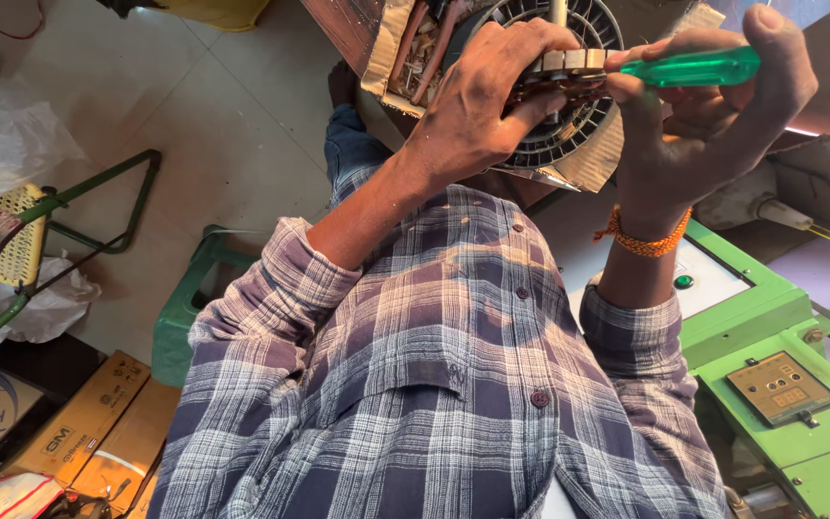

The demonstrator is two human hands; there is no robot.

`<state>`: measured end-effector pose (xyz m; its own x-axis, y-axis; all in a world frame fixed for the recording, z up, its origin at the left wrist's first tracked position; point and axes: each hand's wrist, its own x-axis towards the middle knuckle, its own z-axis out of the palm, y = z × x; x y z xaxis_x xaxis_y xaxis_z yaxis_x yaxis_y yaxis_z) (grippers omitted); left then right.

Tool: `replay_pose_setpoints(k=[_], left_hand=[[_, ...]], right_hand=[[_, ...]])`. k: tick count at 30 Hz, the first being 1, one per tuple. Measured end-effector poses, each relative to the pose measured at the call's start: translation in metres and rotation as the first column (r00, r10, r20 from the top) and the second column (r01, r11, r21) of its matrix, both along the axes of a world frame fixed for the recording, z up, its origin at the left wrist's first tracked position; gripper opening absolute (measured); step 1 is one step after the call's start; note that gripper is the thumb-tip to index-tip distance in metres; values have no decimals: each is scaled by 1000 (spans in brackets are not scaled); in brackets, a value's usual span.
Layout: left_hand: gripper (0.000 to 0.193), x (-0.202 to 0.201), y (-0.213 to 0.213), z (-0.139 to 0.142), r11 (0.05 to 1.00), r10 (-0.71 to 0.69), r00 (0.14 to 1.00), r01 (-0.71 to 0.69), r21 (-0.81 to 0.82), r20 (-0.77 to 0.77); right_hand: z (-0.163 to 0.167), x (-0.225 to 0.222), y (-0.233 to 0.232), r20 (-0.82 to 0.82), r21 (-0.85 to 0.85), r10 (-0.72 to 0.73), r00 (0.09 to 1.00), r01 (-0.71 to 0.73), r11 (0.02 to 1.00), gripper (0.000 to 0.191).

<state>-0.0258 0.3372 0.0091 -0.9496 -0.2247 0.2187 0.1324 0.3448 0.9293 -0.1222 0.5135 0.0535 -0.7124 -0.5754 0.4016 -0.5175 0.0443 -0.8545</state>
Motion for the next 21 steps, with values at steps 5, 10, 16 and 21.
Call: replay_pose_setpoints(k=[5, 10, 16, 21], left_hand=[[41, -8, 4, -3, 1000, 1, 995, -1, 1, -99], [51, -9, 8, -11, 1000, 11, 999, -12, -22, -49], [54, -6, 0, -12, 1000, -14, 996, 13, -5, -84], [44, -8, -9, 0, 996, -86, 994, 89, 30, -74]], right_hand=[[3, 0, 4, -96, 184, -98, 991, 114, 976, 71], [-1, 13, 6, 20, 65, -109, 994, 108, 992, 56], [-17, 21, 15, -97, -4, -100, 990, 100, 995, 55], [-14, 21, 28, -195, -44, -187, 963, 182, 982, 50]])
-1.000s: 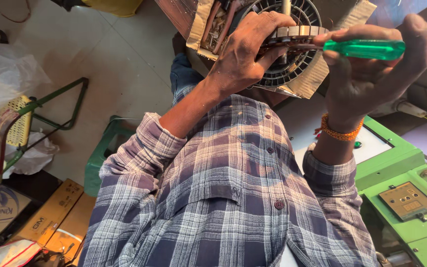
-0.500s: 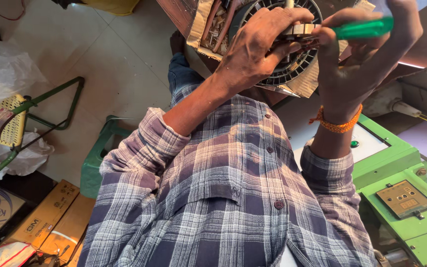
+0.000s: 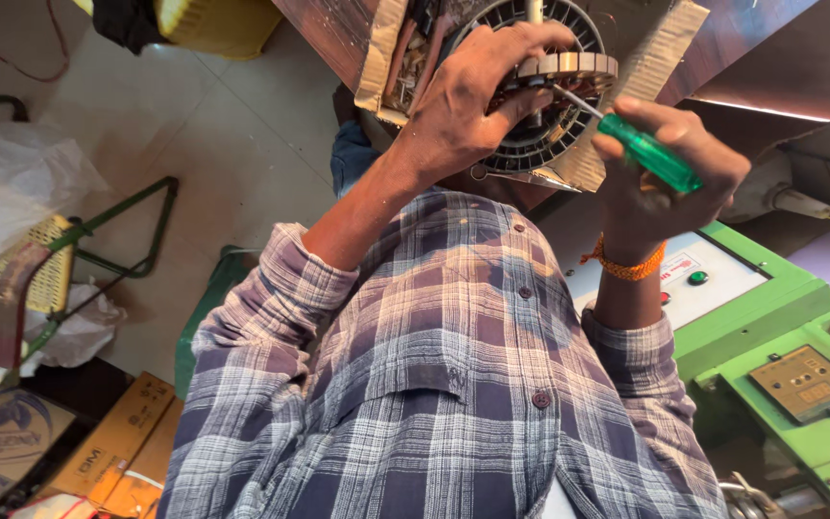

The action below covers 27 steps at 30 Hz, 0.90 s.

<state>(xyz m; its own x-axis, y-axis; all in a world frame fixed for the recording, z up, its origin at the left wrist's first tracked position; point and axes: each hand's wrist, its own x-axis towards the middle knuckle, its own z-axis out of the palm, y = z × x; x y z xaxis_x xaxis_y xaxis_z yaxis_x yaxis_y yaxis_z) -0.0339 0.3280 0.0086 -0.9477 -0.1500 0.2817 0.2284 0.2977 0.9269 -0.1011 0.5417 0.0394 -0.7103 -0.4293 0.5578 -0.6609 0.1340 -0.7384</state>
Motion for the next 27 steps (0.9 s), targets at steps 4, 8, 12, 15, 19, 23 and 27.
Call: replay_pose_setpoints(k=[4, 8, 12, 15, 19, 23, 27], left_hand=[[41, 2, 7, 15, 994, 103, 988, -97, -54, 117], [39, 11, 21, 23, 976, 195, 978, -186, -113, 72], [41, 21, 28, 23, 960, 220, 975, -209, -184, 40], [44, 23, 30, 22, 924, 220, 975, -209, -319, -1], [44, 25, 31, 23, 896, 188, 982, -175, -407, -10], [40, 24, 30, 23, 906, 181, 983, -171, -387, -11], [37, 26, 31, 20, 920, 201, 980, -188, -345, 2]], right_hand=[[23, 17, 7, -60, 188, -6, 998, 17, 982, 35], [49, 49, 10, 48, 380, -119, 992, 92, 921, 22], [57, 77, 3, 121, 439, -233, 965, 158, 885, 23], [52, 88, -4, 127, 427, -294, 947, 215, 878, 23], [46, 102, -10, 92, 422, -380, 921, 309, 852, 21], [39, 111, -9, 338, 220, -391, 856, 332, 917, 19], [31, 117, -7, 344, 176, -392, 853, 352, 919, 18]])
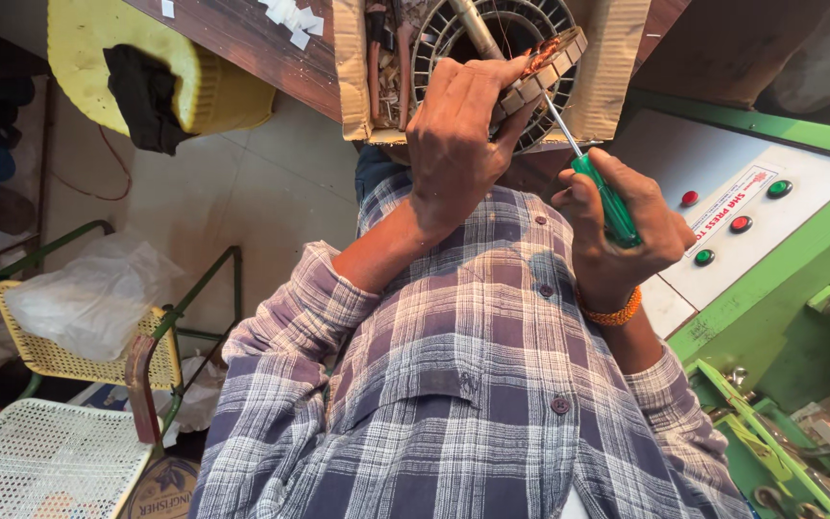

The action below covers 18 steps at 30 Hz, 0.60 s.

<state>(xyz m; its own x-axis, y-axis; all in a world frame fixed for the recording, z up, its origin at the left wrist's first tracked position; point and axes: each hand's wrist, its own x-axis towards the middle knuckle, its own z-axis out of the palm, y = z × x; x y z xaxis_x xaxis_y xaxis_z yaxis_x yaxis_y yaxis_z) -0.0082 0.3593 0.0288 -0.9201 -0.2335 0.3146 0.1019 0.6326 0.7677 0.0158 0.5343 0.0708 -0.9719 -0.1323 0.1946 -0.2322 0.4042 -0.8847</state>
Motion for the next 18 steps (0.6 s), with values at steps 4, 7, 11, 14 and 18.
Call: replay_pose_setpoints(k=[4, 7, 11, 14, 18], left_hand=[[35, 1, 3, -3, 998, 16, 1000, -15, 60, -22], [34, 1, 3, -5, 996, 33, 999, -33, 87, 1], [33, 2, 5, -8, 993, 42, 999, -44, 106, 17], [34, 2, 4, -10, 990, 39, 999, -40, 133, 9], [35, 1, 3, -12, 989, 46, 999, -47, 137, 11]], right_hand=[[-6, 1, 3, 11, 5, 19, 1000, -19, 1000, 18], [-11, 1, 3, 10, -47, 14, 1000, -14, 999, 18], [-14, -1, 2, 26, -56, 24, 999, -22, 998, 19], [-16, -3, -1, 18, -29, 20, 1000, -19, 999, 20], [-15, -4, -6, 5, -16, 0, 1000, 0, 1000, 17]])
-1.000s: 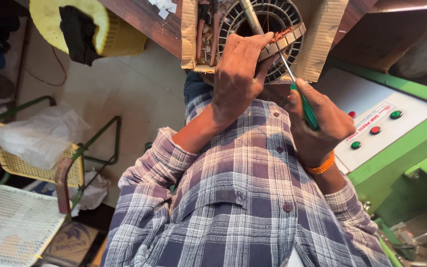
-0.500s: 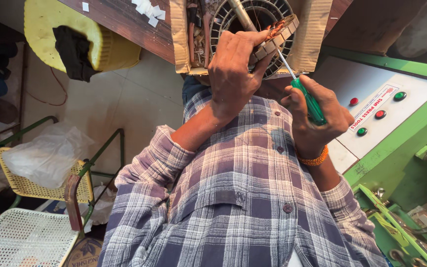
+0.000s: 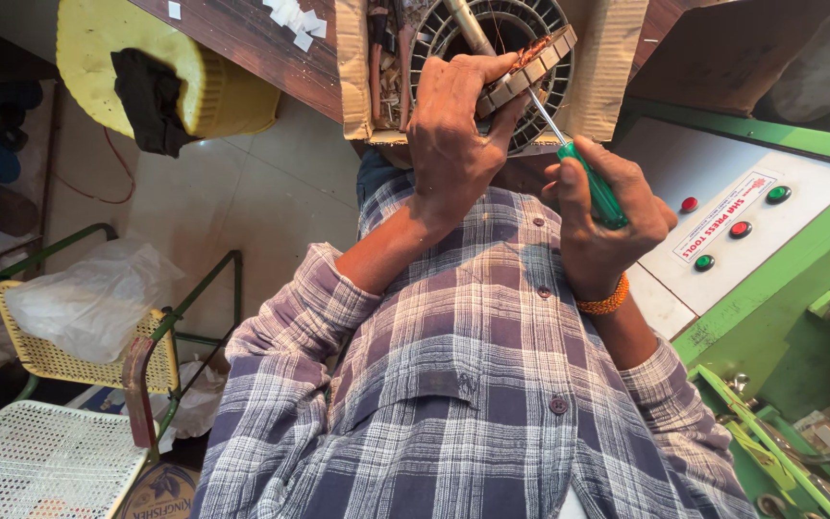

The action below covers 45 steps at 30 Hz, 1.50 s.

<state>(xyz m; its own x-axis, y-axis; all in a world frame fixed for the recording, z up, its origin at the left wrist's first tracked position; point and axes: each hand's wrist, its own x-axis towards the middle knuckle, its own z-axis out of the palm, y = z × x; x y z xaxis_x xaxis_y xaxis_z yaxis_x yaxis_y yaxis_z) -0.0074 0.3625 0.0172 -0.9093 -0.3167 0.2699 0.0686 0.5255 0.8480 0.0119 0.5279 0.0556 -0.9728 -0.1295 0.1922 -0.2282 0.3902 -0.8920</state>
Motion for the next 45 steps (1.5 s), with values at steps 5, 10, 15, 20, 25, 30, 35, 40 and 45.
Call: replay_pose_setpoints(k=[5, 10, 15, 20, 25, 30, 35, 40, 45], left_hand=[[34, 1, 2, 1, 1000, -21, 999, 22, 5, -26], [31, 2, 5, 1, 999, -39, 998, 39, -4, -58], [29, 1, 4, -2, 998, -61, 996, 62, 16, -72], [27, 0, 1, -4, 997, -47, 996, 52, 60, -77], [27, -3, -1, -8, 991, -42, 996, 52, 125, -81], [30, -3, -5, -14, 981, -30, 998, 41, 190, -63], [30, -2, -7, -24, 950, -60, 998, 61, 305, -14], [28, -1, -15, -32, 866, -158, 987, 140, 481, -1], [29, -4, -46, -34, 819, -261, 964, 250, 516, -52]], right_hand=[[6, 2, -3, -73, 94, -4, 997, 11, 996, 15], [9, 3, 0, -164, 224, 19, 986, 19, 974, 16], [1, 5, -1, -6, 20, -46, 999, 46, 999, 22], [-3, 4, -3, 203, -223, -45, 978, 91, 971, 32], [3, -4, -5, 468, -403, -28, 883, 241, 883, 35], [7, -12, -4, 640, -502, 55, 767, 363, 785, 44], [4, -19, 2, 693, -668, 312, 650, 415, 617, 52], [19, -9, 36, 690, -630, 383, 614, 250, 736, 54], [21, 3, 88, 426, -357, -52, 903, 220, 908, 43]])
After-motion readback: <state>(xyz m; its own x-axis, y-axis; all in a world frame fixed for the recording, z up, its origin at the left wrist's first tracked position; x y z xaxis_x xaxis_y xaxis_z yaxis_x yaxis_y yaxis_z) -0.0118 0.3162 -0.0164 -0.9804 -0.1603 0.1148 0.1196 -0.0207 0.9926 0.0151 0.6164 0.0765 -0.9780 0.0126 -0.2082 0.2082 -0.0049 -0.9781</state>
